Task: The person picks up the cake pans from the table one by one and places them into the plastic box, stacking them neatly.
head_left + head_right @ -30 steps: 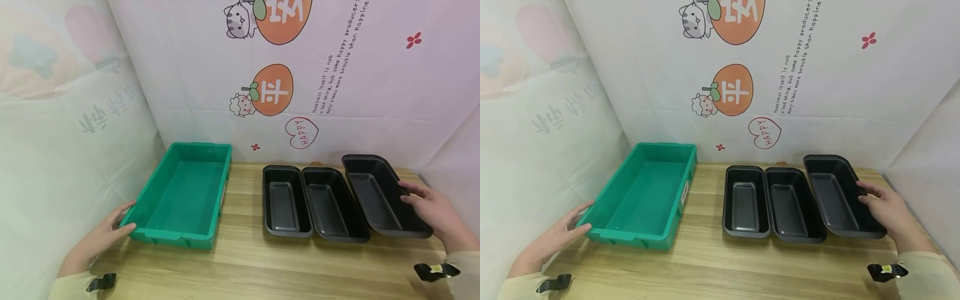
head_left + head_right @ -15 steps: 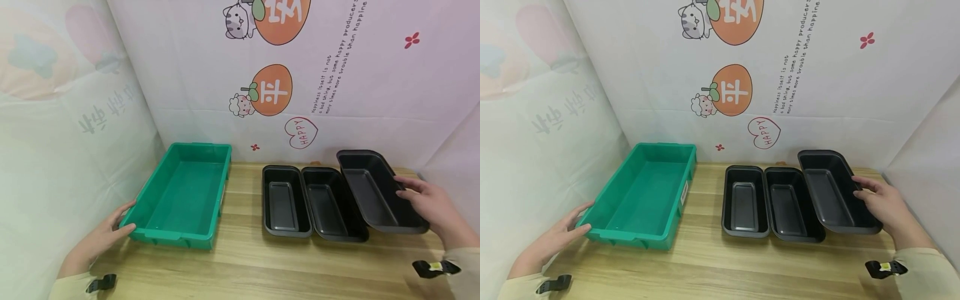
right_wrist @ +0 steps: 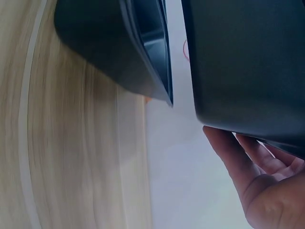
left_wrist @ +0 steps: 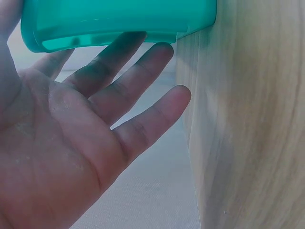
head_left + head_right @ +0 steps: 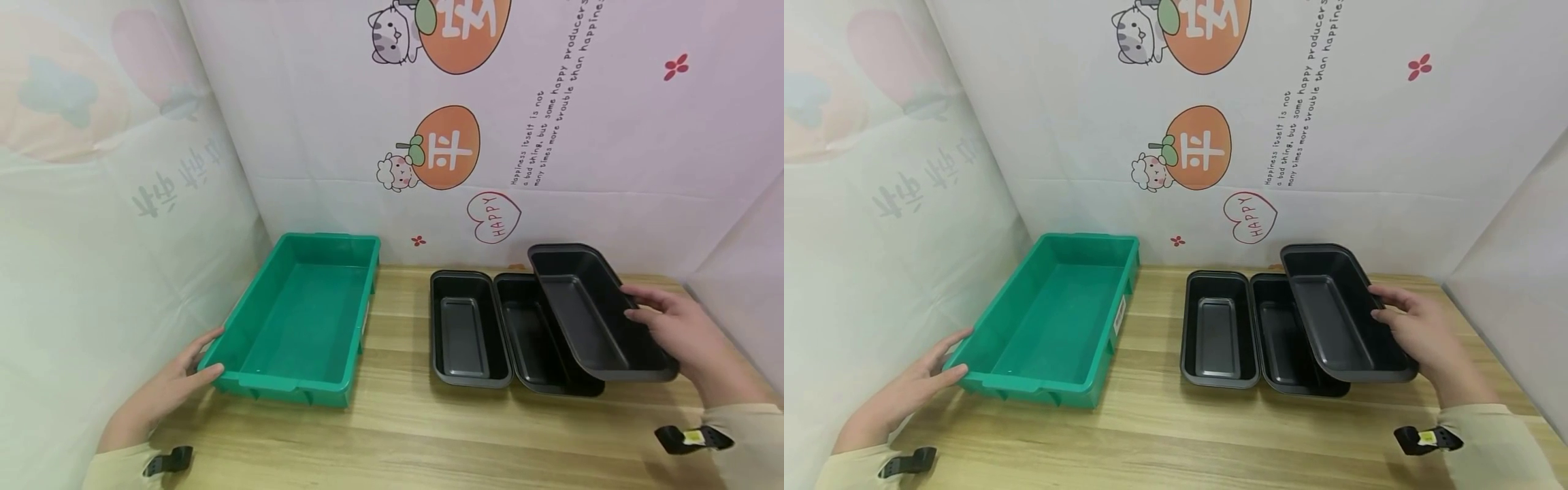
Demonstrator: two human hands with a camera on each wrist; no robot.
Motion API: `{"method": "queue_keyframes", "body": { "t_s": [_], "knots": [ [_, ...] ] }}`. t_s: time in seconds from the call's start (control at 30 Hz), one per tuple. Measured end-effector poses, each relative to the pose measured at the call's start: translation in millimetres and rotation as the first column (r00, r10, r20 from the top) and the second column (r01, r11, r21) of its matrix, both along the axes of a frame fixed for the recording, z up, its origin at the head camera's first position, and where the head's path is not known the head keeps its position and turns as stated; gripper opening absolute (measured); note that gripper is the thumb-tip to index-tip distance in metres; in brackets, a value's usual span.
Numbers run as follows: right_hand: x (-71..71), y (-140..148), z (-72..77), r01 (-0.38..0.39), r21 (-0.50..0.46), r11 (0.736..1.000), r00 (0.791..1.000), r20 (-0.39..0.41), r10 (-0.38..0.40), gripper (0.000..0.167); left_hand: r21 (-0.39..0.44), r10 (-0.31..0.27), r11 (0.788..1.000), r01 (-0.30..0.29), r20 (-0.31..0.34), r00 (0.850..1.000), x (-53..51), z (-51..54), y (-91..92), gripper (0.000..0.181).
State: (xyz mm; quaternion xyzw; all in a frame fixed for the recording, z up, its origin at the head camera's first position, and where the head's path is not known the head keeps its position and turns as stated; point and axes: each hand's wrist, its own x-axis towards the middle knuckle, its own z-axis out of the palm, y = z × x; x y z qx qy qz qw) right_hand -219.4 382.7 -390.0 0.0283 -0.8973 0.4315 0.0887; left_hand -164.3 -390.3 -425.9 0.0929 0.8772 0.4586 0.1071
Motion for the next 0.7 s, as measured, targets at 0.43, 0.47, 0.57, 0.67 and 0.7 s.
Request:
{"method": "queue_keyframes", "body": {
  "t_s": [0.43, 0.47, 0.57, 0.67, 0.7],
  "knots": [
    [-8.0, -31, 4.1, -0.016, -0.097, 0.995, 1.000, -0.006, 0.016, 0.041, -0.002, 0.000, 1.000, 0.000, -0.015, 1.000, -2.3, -0.4, 2.3, 0.070],
    [-8.6, -33, 3.9, -0.019, -0.107, 0.994, 1.000, -0.006, 0.019, 0.041, -0.004, 0.000, 1.000, 0.000, -0.019, 1.000, -2.6, -0.4, 2.4, 0.070],
    [-9.9, -40, 2.4, -0.024, -0.107, 0.994, 1.000, -0.004, 0.024, 0.041, -0.002, -0.005, 1.000, 0.005, -0.027, 1.000, -2.9, -1.1, 2.0, 0.070],
    [-11.3, -50, 0.1, -0.026, -0.092, 0.995, 1.000, 0.011, 0.027, 0.043, 0.018, -0.008, 1.000, 0.008, -0.023, 1.000, -2.0, -2.4, 0.3, 0.069],
    [-11.5, -53, -0.3, -0.025, -0.092, 0.995, 0.999, 0.020, 0.027, 0.044, 0.025, -0.008, 1.000, 0.008, -0.020, 1.000, -1.6, -2.6, -0.3, 0.069]
  ]
}}
